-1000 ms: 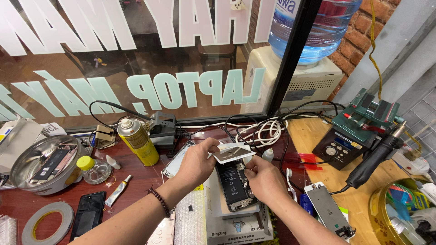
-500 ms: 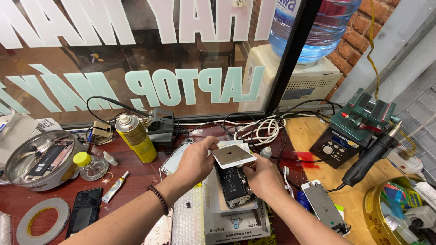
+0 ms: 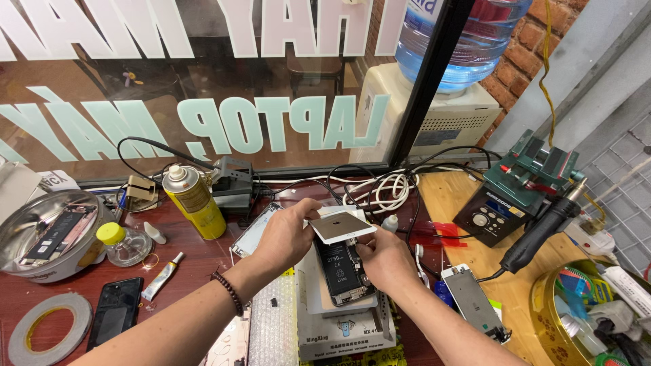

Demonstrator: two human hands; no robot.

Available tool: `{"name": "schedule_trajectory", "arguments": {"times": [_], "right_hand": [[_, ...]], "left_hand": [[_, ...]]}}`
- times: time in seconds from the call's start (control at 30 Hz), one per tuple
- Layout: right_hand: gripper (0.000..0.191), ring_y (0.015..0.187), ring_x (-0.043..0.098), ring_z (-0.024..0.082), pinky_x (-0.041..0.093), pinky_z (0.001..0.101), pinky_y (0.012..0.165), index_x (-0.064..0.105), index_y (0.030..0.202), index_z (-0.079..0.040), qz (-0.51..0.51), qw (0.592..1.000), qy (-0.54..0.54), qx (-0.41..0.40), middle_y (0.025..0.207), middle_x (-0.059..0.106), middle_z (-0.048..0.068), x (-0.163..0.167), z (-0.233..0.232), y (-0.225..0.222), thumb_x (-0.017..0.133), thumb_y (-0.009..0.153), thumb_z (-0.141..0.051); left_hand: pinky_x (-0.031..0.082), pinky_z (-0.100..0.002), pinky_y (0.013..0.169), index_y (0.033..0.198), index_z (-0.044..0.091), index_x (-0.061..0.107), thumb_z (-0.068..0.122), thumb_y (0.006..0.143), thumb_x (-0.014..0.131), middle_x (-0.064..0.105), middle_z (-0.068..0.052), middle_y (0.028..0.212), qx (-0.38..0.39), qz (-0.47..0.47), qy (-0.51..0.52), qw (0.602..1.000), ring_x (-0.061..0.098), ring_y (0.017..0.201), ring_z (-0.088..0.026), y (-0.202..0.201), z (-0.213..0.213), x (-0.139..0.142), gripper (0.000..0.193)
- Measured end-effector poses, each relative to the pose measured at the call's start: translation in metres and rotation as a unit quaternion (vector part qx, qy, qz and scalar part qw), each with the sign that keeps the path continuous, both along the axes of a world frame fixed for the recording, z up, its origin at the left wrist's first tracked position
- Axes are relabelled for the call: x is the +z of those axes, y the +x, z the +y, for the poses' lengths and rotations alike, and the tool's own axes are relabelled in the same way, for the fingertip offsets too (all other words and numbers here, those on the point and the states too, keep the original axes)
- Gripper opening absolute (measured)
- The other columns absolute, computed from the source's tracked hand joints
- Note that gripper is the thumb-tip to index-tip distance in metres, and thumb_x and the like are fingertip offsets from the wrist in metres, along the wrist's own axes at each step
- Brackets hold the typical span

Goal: The person works on a disassembled smartphone at a repair bench, holding the screen assembly open and disconnecting its flex cable from the body by hand. They then align a replacement screen onto the phone body, press it into place, and repeatedly lift and reseat the screen while checking the connection.

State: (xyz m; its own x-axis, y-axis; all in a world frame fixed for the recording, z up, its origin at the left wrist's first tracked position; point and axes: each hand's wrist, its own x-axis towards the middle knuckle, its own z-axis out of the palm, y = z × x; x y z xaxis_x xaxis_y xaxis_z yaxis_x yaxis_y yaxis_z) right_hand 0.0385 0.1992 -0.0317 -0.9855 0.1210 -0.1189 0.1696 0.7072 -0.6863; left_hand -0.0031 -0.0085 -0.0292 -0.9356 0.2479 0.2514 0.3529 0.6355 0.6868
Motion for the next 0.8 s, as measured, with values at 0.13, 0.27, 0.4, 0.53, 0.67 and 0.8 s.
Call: {"name": "schedule_trajectory", "arguments": {"times": [0.13, 0.27, 0.4, 0.53, 0.67, 0.8], "right_hand": [[0.026, 0.085, 0.076, 0.028, 0.057, 0.0402, 0.078, 0.071, 0.109, -0.01, 0.014, 1.0, -0.009, 0.006, 0.088, 0.079, 0.011, 0.001, 0.001, 0.0, 0.071, 0.084, -0.018], [0.038, 0.076, 0.072, 0.023, 0.057, 0.0385, 0.071, 0.068, 0.12, -0.014, -0.007, 1.0, -0.009, -0.01, 0.082, 0.075, 0.013, 0.01, 0.004, 0.005, 0.078, 0.084, -0.02], [0.054, 0.072, 0.071, 0.01, 0.057, 0.0291, 0.066, 0.06, 0.128, -0.011, 0.095, 0.989, -0.116, -0.01, 0.082, 0.077, 0.004, 0.018, 0.0, 0.012, 0.083, 0.079, -0.016], [0.063, 0.074, 0.069, 0.014, 0.056, 0.0307, 0.059, 0.055, 0.139, -0.014, 0.006, 0.945, -0.32, -0.062, 0.097, 0.076, 0.005, 0.021, -0.003, 0.018, 0.071, 0.08, 0.0], [0.059, 0.083, 0.071, 0.012, 0.058, 0.0275, 0.069, 0.059, 0.137, -0.011, 0.076, 0.957, -0.278, 0.004, 0.101, 0.077, 0.006, 0.015, -0.002, 0.025, 0.073, 0.081, 0.001], [0.043, 0.092, 0.074, 0.009, 0.058, 0.025, 0.081, 0.071, 0.124, -0.006, 0.123, 0.964, -0.232, 0.033, 0.102, 0.082, 0.006, 0.007, 0.002, 0.027, 0.07, 0.083, 0.002]], "left_hand": [[0.055, -0.043, 0.089, 0.118, 0.004, 0.065, 0.0, 0.082, 0.062, 0.076, -0.016, 0.108, 0.001, -0.011, -0.012, 1.0, 0.072, 0.102, -0.036, 0.0, 0.002, 0.002, 0.036], [0.055, -0.044, 0.088, 0.118, 0.005, 0.064, 0.0, 0.083, 0.062, 0.076, -0.015, 0.108, -0.005, 0.004, 0.001, 1.0, 0.071, 0.102, -0.037, 0.001, 0.001, 0.0, 0.035], [0.055, -0.044, 0.088, 0.118, 0.007, 0.064, 0.002, 0.085, 0.062, 0.076, -0.014, 0.108, 0.001, -0.009, 0.0, 1.0, 0.071, 0.101, -0.037, 0.001, 0.0, -0.004, 0.034], [0.054, -0.045, 0.09, 0.118, 0.006, 0.064, 0.002, 0.083, 0.064, 0.075, -0.015, 0.108, -0.002, 0.017, 0.005, 1.0, 0.069, 0.103, -0.037, 0.003, -0.002, -0.008, 0.035], [0.053, -0.044, 0.091, 0.119, 0.007, 0.064, 0.004, 0.083, 0.066, 0.074, -0.015, 0.108, -0.002, 0.025, 0.006, 1.0, 0.069, 0.104, -0.037, 0.005, -0.001, -0.011, 0.036], [0.053, -0.044, 0.093, 0.122, 0.007, 0.063, 0.006, 0.079, 0.07, 0.071, -0.018, 0.114, -0.004, 0.036, 0.022, 0.999, 0.067, 0.109, -0.037, 0.009, -0.001, -0.011, 0.043]]}}
